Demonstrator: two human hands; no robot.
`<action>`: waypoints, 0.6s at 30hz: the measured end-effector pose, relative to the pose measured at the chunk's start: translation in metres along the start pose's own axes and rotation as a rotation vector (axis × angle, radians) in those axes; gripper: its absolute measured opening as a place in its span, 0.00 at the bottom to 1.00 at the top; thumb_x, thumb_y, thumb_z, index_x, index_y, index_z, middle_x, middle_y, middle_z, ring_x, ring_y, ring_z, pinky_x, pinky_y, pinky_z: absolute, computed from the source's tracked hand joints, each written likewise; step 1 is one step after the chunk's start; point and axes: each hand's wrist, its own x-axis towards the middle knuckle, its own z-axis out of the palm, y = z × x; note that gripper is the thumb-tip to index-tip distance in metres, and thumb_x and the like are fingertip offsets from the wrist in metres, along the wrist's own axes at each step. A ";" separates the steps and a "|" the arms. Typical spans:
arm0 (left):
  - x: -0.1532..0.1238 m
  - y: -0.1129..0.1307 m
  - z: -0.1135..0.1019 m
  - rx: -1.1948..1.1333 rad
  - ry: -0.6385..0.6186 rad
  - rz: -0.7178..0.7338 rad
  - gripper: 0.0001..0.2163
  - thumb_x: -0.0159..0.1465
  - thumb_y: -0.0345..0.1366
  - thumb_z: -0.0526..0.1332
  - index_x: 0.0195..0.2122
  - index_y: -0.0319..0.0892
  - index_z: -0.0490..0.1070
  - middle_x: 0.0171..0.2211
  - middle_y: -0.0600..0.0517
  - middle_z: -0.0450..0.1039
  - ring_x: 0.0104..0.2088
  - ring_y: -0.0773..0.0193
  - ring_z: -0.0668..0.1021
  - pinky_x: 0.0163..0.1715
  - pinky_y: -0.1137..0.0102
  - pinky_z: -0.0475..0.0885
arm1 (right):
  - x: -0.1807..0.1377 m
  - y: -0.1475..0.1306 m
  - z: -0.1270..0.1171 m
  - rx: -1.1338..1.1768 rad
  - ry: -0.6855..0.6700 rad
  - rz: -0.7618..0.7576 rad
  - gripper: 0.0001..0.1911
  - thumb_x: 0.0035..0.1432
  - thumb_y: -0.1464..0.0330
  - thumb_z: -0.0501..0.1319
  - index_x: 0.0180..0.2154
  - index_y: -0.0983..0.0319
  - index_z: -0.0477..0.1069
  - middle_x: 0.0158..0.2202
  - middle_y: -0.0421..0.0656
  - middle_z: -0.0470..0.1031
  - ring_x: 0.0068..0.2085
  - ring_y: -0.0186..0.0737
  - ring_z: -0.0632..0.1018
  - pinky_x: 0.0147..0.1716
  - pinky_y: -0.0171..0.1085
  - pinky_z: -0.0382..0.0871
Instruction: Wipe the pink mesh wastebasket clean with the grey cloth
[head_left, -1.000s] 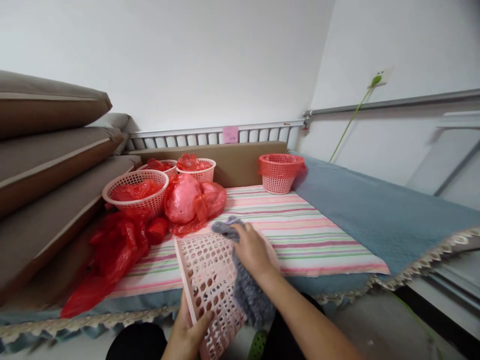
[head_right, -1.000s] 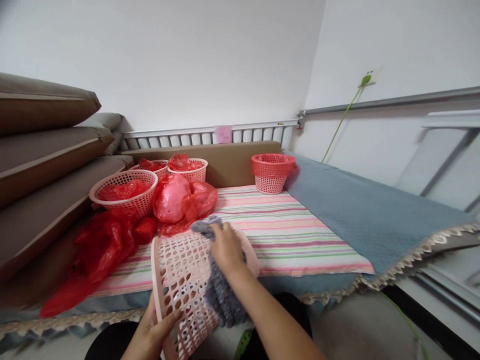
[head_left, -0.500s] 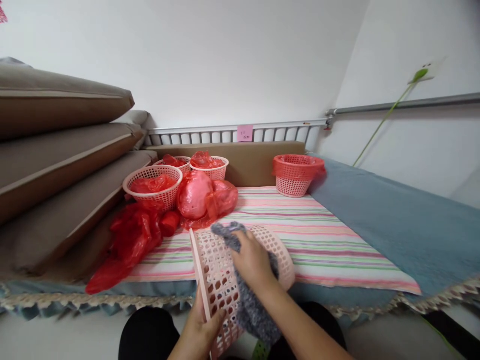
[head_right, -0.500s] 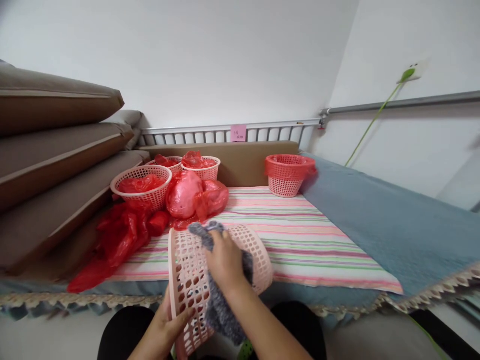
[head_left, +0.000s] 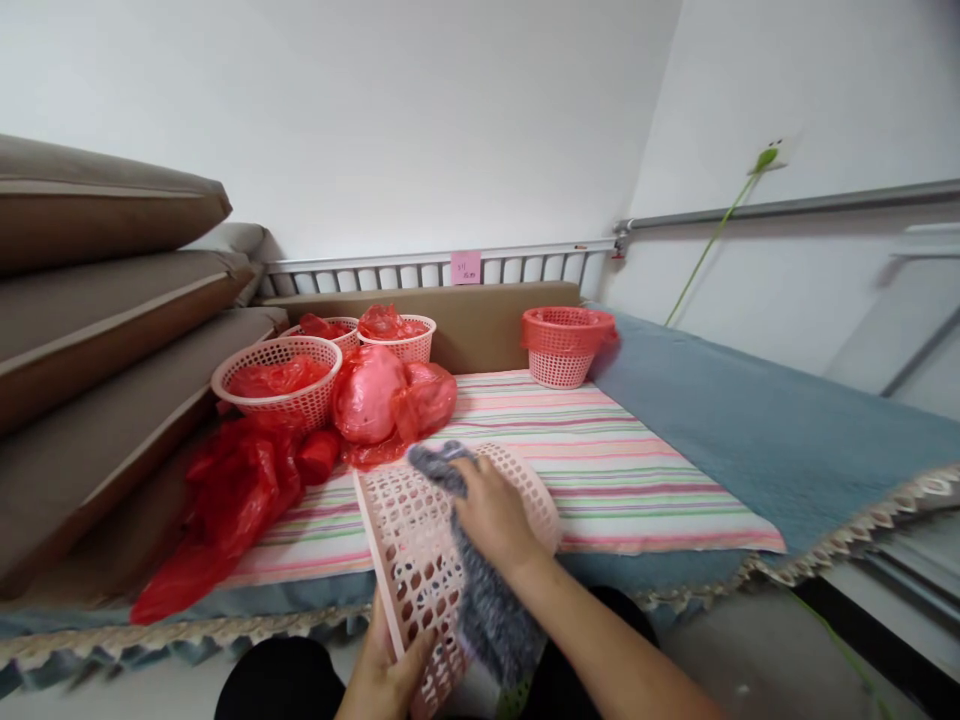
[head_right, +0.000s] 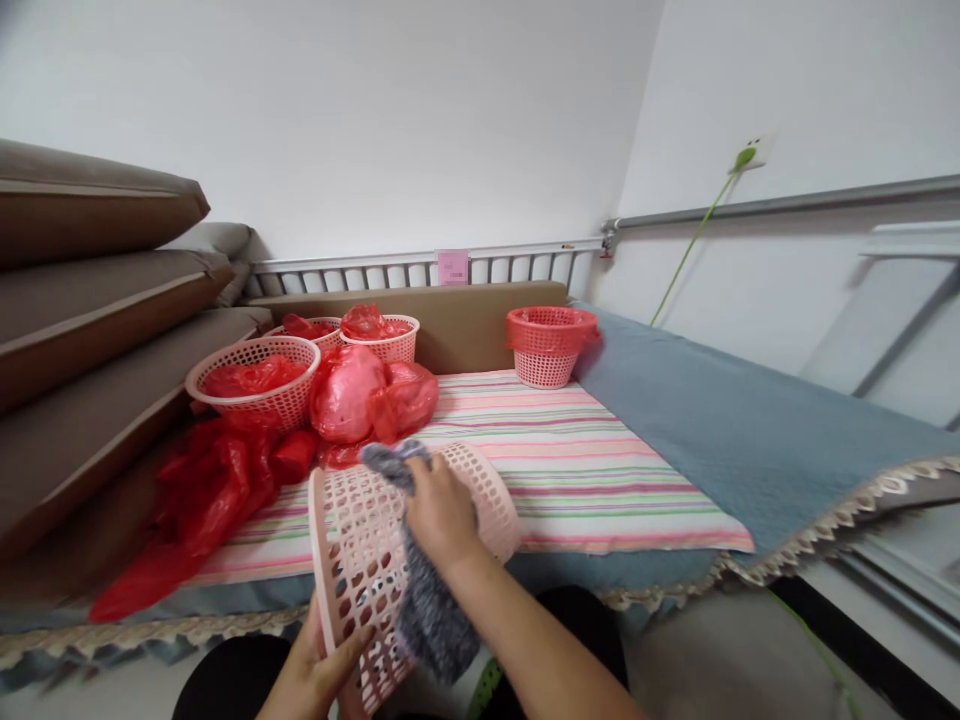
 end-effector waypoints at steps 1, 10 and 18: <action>0.000 0.000 0.002 -0.023 -0.002 0.002 0.43 0.52 0.40 0.68 0.65 0.47 0.44 0.56 0.41 0.68 0.53 0.48 0.73 0.54 0.57 0.66 | 0.007 0.015 -0.002 -0.053 0.027 0.072 0.21 0.52 0.73 0.57 0.49 0.56 0.66 0.42 0.45 0.68 0.40 0.41 0.73 0.37 0.36 0.64; 0.002 -0.006 0.000 -0.052 -0.055 0.061 0.42 0.54 0.39 0.67 0.65 0.47 0.45 0.56 0.40 0.68 0.53 0.48 0.73 0.54 0.56 0.66 | 0.026 0.067 -0.020 0.044 0.170 0.287 0.15 0.56 0.63 0.55 0.44 0.60 0.71 0.37 0.46 0.71 0.39 0.44 0.75 0.36 0.37 0.65; 0.004 -0.009 -0.009 0.036 -0.103 0.067 0.47 0.56 0.38 0.66 0.66 0.49 0.30 0.57 0.40 0.66 0.56 0.50 0.70 0.58 0.55 0.60 | 0.042 0.032 -0.029 0.929 0.038 0.186 0.24 0.58 0.53 0.51 0.46 0.62 0.70 0.42 0.45 0.77 0.44 0.44 0.75 0.45 0.41 0.67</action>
